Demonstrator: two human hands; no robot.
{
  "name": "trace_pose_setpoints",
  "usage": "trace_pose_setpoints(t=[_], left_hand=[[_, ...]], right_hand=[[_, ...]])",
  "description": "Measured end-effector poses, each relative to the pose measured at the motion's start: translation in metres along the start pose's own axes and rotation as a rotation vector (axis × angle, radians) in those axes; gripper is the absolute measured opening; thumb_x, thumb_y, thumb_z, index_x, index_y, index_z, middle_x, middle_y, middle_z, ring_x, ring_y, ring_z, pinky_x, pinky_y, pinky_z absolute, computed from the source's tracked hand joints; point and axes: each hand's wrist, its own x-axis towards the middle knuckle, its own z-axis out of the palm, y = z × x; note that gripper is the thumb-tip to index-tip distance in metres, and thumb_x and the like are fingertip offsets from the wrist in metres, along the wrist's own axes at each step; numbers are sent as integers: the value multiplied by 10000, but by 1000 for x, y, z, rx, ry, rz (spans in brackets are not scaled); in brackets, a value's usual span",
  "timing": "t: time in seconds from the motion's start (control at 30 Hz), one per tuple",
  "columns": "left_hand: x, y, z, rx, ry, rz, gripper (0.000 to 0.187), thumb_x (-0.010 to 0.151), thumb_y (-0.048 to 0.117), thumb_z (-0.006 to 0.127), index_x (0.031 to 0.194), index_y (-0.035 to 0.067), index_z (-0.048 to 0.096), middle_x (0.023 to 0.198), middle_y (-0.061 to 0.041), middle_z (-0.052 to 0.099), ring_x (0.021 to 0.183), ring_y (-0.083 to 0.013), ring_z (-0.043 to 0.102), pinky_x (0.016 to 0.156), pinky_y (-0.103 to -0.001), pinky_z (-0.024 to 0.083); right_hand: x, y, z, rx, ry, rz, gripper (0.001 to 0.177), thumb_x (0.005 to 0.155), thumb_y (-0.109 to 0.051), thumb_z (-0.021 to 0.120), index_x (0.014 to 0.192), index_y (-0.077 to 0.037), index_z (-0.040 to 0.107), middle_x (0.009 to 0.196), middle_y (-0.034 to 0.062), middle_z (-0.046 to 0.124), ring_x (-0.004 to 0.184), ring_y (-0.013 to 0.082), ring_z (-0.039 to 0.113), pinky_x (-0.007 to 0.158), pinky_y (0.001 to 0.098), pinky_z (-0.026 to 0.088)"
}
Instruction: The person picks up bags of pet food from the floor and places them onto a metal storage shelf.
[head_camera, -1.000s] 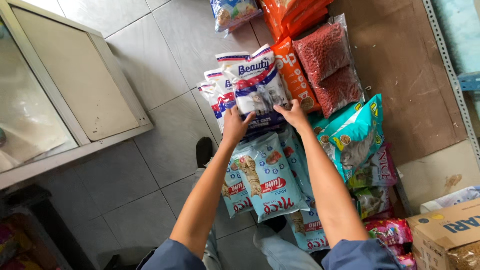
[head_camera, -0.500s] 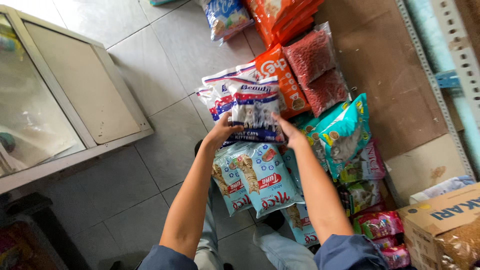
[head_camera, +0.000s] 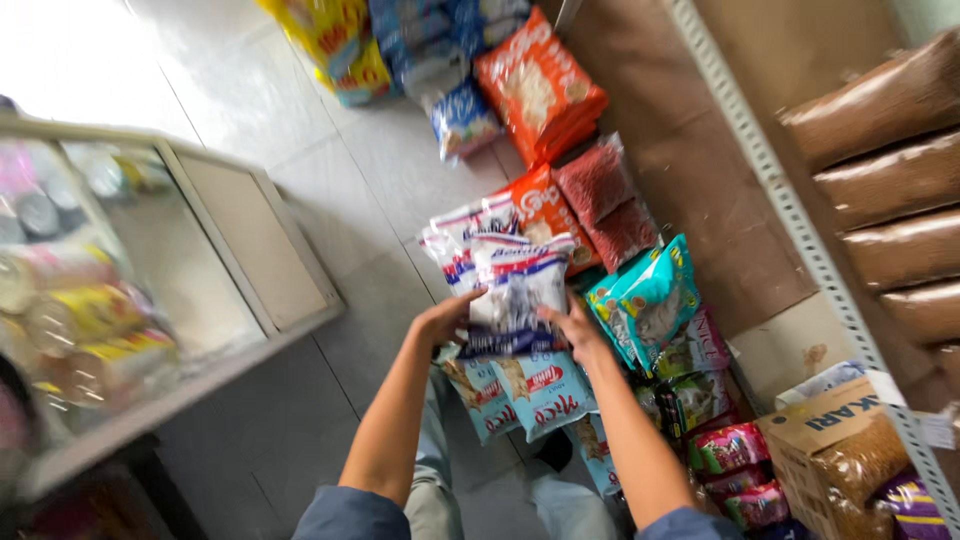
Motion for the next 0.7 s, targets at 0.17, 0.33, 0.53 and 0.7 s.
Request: trace_pose_setpoints(t=[0.17, 0.33, 0.53, 0.7], left_hand=[[-57, 30, 21, -99, -45, 80, 962, 699, 563, 765, 1367, 20, 334, 1236, -215, 518, 1086, -345, 550, 891, -553, 410], [-124, 77, 26, -9, -18, 357, 628, 641, 279, 865, 1160, 87, 567, 942, -152, 657, 820, -293, 672, 690, -443, 570], [-206, 141, 64, 1, -201, 615, 449, 623, 114, 834, 991, 104, 577, 819, -64, 591, 750, -240, 641, 661, -381, 565], [-257, 175, 104, 172, -301, 888, 569, 566, 33, 841, 1079, 128, 613, 893, -28, 616, 796, -141, 586, 711, -286, 513]], right_hand=[[-59, -33, 33, 17, 5, -236, 843, 638, -207, 841, 1366, -175, 417, 1226, 93, 543, 1095, 199, 486, 961, 396, 404], [-99, -76, 56, -35, 58, -487, 730, 609, -188, 860, 1249, -173, 508, 1094, 35, 591, 1004, 130, 504, 915, 351, 408], [-141, -135, 57, 124, 59, -464, 737, 706, -215, 780, 1333, -136, 399, 1191, 67, 562, 1057, 166, 502, 948, 396, 393], [-174, -193, 64, 209, 165, -575, 773, 724, -286, 749, 1365, -64, 377, 1276, 103, 502, 1159, 226, 489, 987, 418, 372]])
